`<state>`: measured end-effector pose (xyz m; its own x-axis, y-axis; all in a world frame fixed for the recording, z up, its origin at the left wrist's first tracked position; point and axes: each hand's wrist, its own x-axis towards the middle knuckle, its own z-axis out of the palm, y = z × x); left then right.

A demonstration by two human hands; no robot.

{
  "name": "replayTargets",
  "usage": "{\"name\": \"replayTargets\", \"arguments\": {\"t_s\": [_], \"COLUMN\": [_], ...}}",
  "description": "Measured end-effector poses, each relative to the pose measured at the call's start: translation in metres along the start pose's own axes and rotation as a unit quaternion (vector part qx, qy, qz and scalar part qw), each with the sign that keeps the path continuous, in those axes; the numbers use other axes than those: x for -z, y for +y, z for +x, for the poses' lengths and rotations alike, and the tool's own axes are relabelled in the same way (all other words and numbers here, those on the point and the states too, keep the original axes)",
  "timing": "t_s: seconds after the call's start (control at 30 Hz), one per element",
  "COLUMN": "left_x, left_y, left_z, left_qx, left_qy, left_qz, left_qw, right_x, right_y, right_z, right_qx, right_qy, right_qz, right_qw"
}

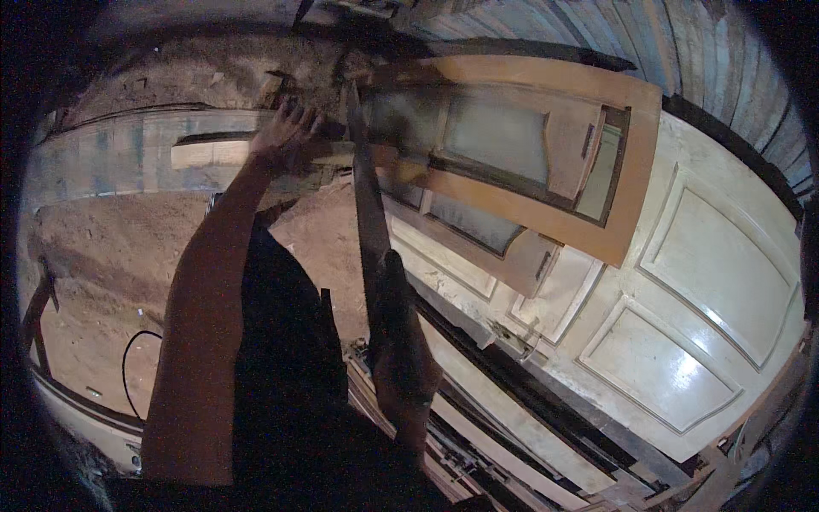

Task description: The person saws a piece of wood using a hand saw while holding it against a workbench and a door frame.

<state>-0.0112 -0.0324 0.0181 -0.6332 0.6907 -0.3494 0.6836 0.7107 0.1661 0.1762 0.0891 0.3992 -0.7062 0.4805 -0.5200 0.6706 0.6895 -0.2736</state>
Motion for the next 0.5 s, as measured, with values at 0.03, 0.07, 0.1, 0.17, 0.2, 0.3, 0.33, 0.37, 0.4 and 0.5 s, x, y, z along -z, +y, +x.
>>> {"name": "replayTargets", "arguments": {"t_s": [0.03,0.07,0.1,0.17,0.2,0.3,0.33,0.37,0.4,0.5], "left_x": [0.008,0.028,0.035,0.023,0.023,0.057,0.057,0.059,0.046,-0.01], "left_y": [0.006,0.006,0.004,-0.003,0.007,0.006,0.006,-0.001,-0.008,-0.011], "left_z": [-0.002,0.004,0.006,-0.013,-0.008,0.002,-0.001,0.002,0.008,0.009], "left_qx": [-0.02,-0.029,-0.027,0.011,0.003,0.0,-0.01,-0.013,-0.035,-0.022], "left_qy": [-0.031,-0.057,-0.044,0.007,0.062,0.031,0.015,0.008,0.033,0.137], "left_qz": [-0.025,-0.043,-0.052,-0.059,-0.065,-0.107,-0.112,-0.11,-0.089,-0.01], "left_qw": [0.999,0.997,0.997,0.998,0.996,0.994,0.994,0.994,0.995,0.99], "right_x": [0.005,0.007,0.01,-0.002,-0.007,-0.056,-0.056,-0.051,-0.047,-0.021], "right_y": [-0.005,-0.009,-0.016,-0.024,-0.023,0.025,0.024,0.026,0.028,0.022], "right_z": [0.002,0.007,0.014,0.034,0.042,0.078,0.079,0.079,0.078,0.034], "right_qx": [-0.004,0.002,0.008,0.05,0.038,0.134,0.135,0.135,0.135,0.086], "right_qy": [0.002,0.01,0.018,0.009,0.023,0.082,0.077,0.073,0.069,0.042], "right_qz": [-0.007,-0.012,-0.018,-0.005,0.024,0.15,0.141,0.132,0.123,0.107], "right_qw": [1.0,1.0,1.0,0.999,0.999,0.976,0.978,0.979,0.981,0.99]}}
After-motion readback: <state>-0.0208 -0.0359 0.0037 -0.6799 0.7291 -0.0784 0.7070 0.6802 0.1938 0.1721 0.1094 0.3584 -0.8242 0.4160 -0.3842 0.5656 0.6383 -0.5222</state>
